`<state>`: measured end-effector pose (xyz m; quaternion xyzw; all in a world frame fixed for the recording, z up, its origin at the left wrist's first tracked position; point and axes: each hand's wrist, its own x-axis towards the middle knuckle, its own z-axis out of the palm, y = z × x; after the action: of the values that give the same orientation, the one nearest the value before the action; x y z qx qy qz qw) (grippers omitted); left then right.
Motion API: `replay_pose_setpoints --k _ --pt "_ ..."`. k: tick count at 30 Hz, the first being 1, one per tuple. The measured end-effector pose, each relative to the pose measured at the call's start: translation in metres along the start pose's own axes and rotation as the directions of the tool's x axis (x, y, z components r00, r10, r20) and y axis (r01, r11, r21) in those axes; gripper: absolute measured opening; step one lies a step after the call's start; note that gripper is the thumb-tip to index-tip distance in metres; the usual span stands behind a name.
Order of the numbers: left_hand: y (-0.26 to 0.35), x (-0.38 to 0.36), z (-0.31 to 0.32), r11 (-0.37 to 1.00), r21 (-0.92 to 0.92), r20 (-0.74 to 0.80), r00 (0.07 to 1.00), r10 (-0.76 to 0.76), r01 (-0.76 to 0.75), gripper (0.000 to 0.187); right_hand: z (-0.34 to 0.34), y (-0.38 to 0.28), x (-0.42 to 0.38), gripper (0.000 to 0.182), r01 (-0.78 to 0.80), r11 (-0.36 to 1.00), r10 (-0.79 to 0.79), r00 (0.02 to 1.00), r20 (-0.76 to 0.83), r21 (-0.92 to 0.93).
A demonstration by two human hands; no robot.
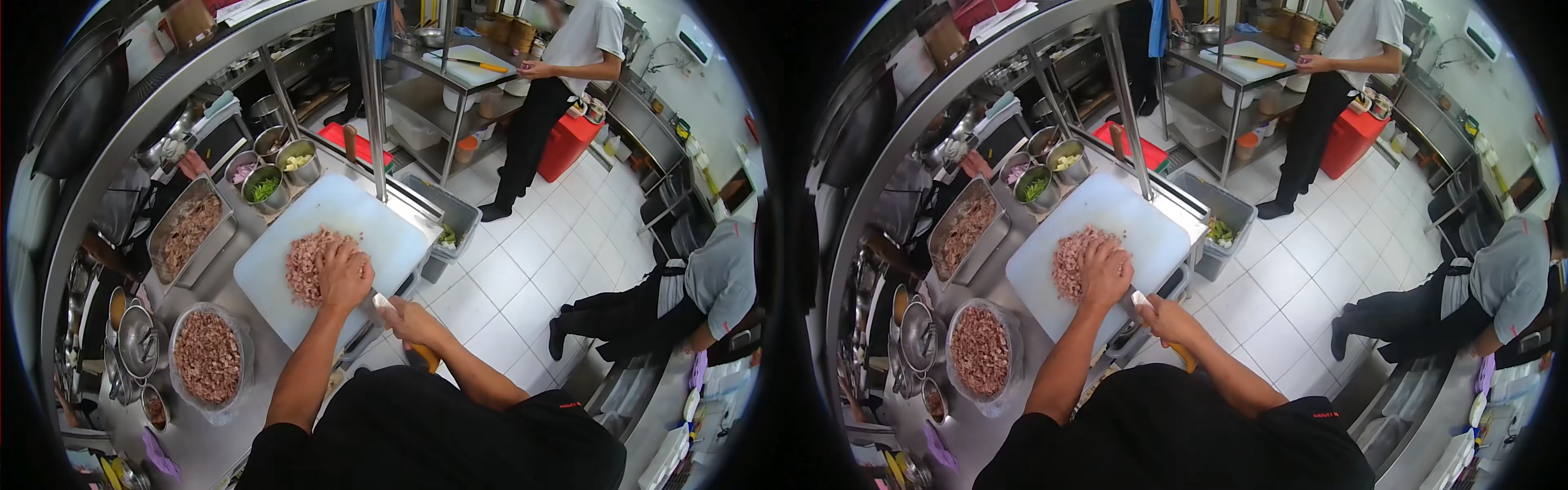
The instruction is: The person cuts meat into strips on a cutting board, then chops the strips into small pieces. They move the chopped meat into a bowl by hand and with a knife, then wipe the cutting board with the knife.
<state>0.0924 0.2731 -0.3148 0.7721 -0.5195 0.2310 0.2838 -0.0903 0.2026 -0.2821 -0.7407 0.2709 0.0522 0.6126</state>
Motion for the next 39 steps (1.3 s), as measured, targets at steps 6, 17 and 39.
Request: replay_pose_setpoints --k 6,17,39 --pt "-0.008 -0.003 0.010 1.000 -0.008 0.064 0.998 0.022 -0.022 0.007 0.009 0.025 0.010 0.043 0.028 0.999 -0.027 0.999 -0.020 0.038" --pt "0.000 0.007 -0.003 0.998 -0.019 -0.022 0.998 0.064 -0.064 0.008 -0.001 -0.002 -0.003 0.044 0.018 1.000 -0.018 1.000 -0.007 -0.013" --pt "-0.021 0.021 -0.076 0.996 0.014 -0.142 0.987 -0.081 0.084 0.014 0.024 -0.047 0.006 0.031 0.092 0.995 -0.094 0.994 0.047 0.028"
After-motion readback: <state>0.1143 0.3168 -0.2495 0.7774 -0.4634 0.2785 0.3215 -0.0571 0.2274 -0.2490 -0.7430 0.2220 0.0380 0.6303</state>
